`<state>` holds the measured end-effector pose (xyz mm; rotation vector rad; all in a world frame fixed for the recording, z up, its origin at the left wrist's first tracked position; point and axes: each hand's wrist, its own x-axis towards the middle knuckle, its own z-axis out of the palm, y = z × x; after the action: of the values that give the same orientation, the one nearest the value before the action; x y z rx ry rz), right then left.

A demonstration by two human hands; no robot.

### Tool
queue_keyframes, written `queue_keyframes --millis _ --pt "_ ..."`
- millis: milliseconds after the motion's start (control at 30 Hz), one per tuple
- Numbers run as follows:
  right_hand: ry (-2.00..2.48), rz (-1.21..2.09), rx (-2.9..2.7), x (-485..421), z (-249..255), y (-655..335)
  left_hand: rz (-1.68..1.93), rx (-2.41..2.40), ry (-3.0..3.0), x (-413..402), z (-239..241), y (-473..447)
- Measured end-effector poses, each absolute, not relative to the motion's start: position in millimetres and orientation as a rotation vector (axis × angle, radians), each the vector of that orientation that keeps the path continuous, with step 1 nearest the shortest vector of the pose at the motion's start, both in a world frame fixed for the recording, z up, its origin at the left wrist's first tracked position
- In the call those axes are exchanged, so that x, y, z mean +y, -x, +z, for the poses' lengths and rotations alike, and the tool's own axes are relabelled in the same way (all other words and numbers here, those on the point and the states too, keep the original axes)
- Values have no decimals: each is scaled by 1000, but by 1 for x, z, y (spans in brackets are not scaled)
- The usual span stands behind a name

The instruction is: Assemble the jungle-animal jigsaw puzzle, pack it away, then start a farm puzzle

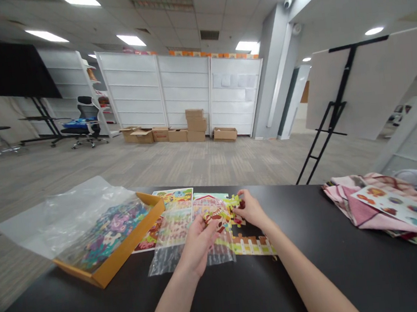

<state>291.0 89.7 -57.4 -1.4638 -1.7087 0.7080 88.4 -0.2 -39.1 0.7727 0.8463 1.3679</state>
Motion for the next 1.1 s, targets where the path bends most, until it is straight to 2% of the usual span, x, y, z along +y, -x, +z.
queue_keyframes --millis 133,300,533,667,900,1100 --pt "1452 686 -1675 88 -56 -287 1365 849 -730 -4 -36 -88" --pt "1557 505 -1592 93 -57 -286 1316 893 -708 -10 -25 -82" --pt "1455 905 -1253 98 -60 -287 1285 894 -691 -11 -24 -78" --pt "1376 858 -1387 96 -56 -294 1302 896 -679 -12 -21 -79" --pt "1460 987 -1296 96 -58 -300 1306 887 -672 -14 -14 -78" --pt "1408 839 -1513 99 -54 -311 1302 883 -649 -14 -12 -79"
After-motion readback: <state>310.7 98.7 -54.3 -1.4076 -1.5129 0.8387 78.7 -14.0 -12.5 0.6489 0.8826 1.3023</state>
